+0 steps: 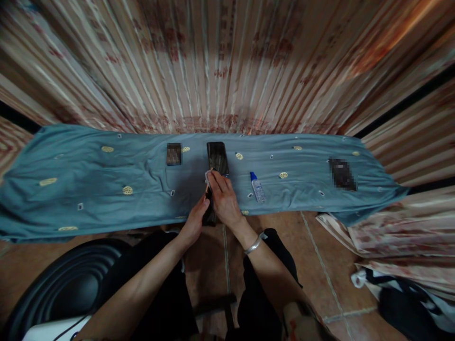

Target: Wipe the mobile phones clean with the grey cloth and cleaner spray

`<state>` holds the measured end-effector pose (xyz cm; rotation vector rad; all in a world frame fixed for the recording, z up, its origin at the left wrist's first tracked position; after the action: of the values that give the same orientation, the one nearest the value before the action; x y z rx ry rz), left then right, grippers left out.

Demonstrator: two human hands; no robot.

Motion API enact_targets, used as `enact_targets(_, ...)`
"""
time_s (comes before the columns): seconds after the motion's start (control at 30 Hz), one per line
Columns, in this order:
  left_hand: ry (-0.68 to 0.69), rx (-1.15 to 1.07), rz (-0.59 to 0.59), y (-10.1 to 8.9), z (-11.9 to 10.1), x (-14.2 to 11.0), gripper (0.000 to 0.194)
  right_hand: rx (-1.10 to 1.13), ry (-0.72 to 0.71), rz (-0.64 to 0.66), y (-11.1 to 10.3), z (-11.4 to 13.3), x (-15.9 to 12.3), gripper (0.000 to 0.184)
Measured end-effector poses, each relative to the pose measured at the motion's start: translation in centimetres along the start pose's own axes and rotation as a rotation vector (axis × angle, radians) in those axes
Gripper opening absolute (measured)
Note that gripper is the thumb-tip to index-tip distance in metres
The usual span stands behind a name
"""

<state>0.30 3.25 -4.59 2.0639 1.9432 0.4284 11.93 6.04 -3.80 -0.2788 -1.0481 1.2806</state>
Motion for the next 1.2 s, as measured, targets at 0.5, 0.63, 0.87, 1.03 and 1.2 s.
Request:
enact_targets(0.5,-0.231,-0.149,0.031,0.0,-0.1,-1.0,0.062,0.035,0.092,-0.057,0.4,-2.6,0.4,0.050)
enact_targets(0.63,-0.255,-0.131,0.023,0.1,-0.2,-1.0,0.061,0.070,0.100,-0.052,0.1,-2.4,0.7,0.048)
enact_targets(0.87,-0.227,-0.114,0.050,0.0,0.0,-1.0,0.061,0.085,0.052,-0.014,-0.4,-0.6,0.5,0.047)
enact_targets(1.03,-0.154,-0.071,0.016,-0.3,0.4,-0.4,0.058,0.080,-0.014,0.050,-0.3,0.0,-0.3,0.044)
enact_targets(1.2,-0.237,-0.062,0.072,-0.2,0.6,-0.7,0.068,0.070,-0.005,0.000,-0.7,-0.8,0.4,0.045)
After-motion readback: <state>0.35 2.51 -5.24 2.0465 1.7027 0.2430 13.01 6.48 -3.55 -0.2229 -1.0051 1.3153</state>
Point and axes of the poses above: each hand's wrist, its own x-axis towards the middle knuckle, its own y-axis out of the palm, z = x × y, the point moved 2 cm from there along x, towards the middle knuckle, and after that the axes turned 11 degrees about y, right-handed, at the moved point
